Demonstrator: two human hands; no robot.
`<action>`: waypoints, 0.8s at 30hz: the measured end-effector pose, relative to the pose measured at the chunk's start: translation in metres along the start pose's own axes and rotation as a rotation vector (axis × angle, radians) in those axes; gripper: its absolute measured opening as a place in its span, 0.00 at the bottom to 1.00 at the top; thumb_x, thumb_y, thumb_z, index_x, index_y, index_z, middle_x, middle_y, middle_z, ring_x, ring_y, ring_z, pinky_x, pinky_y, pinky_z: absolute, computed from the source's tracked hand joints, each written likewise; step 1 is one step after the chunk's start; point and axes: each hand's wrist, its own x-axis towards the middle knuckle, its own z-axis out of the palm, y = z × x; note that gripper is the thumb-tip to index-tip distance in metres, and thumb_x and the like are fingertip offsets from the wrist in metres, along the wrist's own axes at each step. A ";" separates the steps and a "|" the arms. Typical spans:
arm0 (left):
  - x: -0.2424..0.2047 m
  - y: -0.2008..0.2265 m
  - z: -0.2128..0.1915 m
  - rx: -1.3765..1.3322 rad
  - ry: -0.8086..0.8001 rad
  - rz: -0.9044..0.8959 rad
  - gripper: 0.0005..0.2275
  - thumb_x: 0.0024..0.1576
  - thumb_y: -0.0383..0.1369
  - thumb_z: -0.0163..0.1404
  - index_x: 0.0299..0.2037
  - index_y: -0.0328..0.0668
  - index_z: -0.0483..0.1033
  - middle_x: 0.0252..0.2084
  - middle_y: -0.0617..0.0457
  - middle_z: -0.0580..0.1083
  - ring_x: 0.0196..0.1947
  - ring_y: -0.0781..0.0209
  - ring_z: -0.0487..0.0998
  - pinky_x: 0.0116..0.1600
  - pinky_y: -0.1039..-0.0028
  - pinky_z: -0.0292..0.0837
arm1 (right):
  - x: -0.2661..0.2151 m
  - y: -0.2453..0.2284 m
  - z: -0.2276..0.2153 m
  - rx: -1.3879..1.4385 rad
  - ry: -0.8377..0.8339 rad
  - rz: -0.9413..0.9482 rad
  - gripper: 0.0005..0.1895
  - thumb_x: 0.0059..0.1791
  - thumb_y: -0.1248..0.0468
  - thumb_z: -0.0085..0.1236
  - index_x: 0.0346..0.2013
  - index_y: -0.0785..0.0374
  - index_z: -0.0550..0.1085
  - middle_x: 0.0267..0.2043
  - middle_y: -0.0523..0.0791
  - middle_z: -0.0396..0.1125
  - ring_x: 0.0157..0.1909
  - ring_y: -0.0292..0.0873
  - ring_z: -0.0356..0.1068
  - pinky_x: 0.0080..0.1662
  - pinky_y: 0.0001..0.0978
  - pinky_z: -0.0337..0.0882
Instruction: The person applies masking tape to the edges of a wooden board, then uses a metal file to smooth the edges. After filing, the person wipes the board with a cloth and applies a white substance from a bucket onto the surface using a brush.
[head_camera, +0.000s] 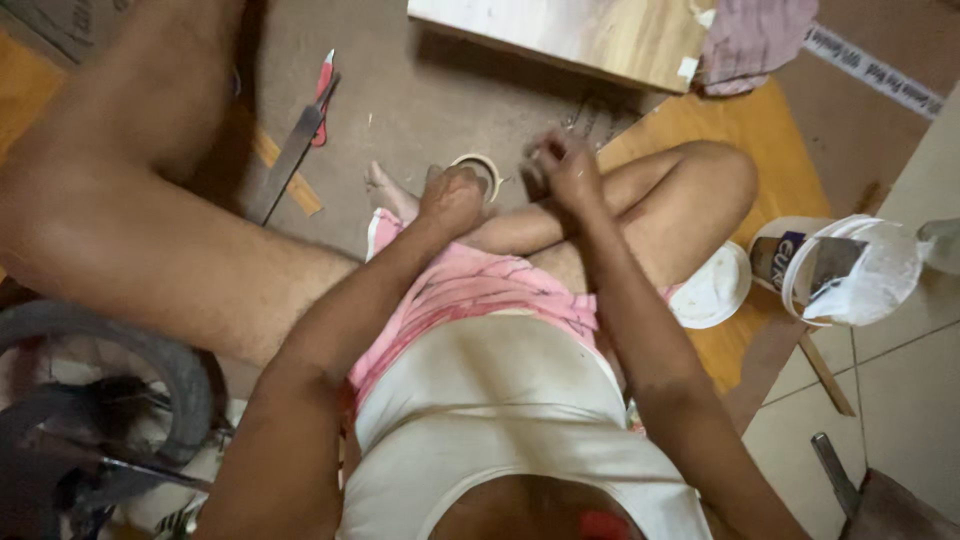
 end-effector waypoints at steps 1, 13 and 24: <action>0.002 -0.001 0.003 0.028 0.042 0.012 0.14 0.49 0.46 0.57 0.34 0.45 0.83 0.40 0.45 0.78 0.45 0.46 0.77 0.47 0.47 0.66 | -0.003 0.000 0.000 0.065 -0.008 0.056 0.05 0.53 0.70 0.57 0.43 0.67 0.76 0.41 0.46 0.75 0.45 0.39 0.74 0.50 0.30 0.74; -0.018 -0.014 -0.029 -0.624 0.473 -0.016 0.09 0.57 0.35 0.52 0.38 0.37 0.79 0.36 0.38 0.76 0.36 0.39 0.78 0.42 0.55 0.73 | -0.007 -0.049 0.005 0.028 0.028 -0.022 0.14 0.52 0.68 0.60 0.53 0.67 0.76 0.52 0.48 0.71 0.53 0.42 0.73 0.55 0.31 0.73; -0.021 -0.013 -0.068 -0.480 0.542 0.092 0.07 0.57 0.32 0.52 0.36 0.35 0.76 0.34 0.39 0.76 0.37 0.36 0.77 0.46 0.48 0.70 | 0.008 -0.127 0.018 -0.139 0.005 -0.318 0.17 0.47 0.68 0.69 0.50 0.60 0.79 0.48 0.46 0.72 0.49 0.44 0.74 0.48 0.32 0.73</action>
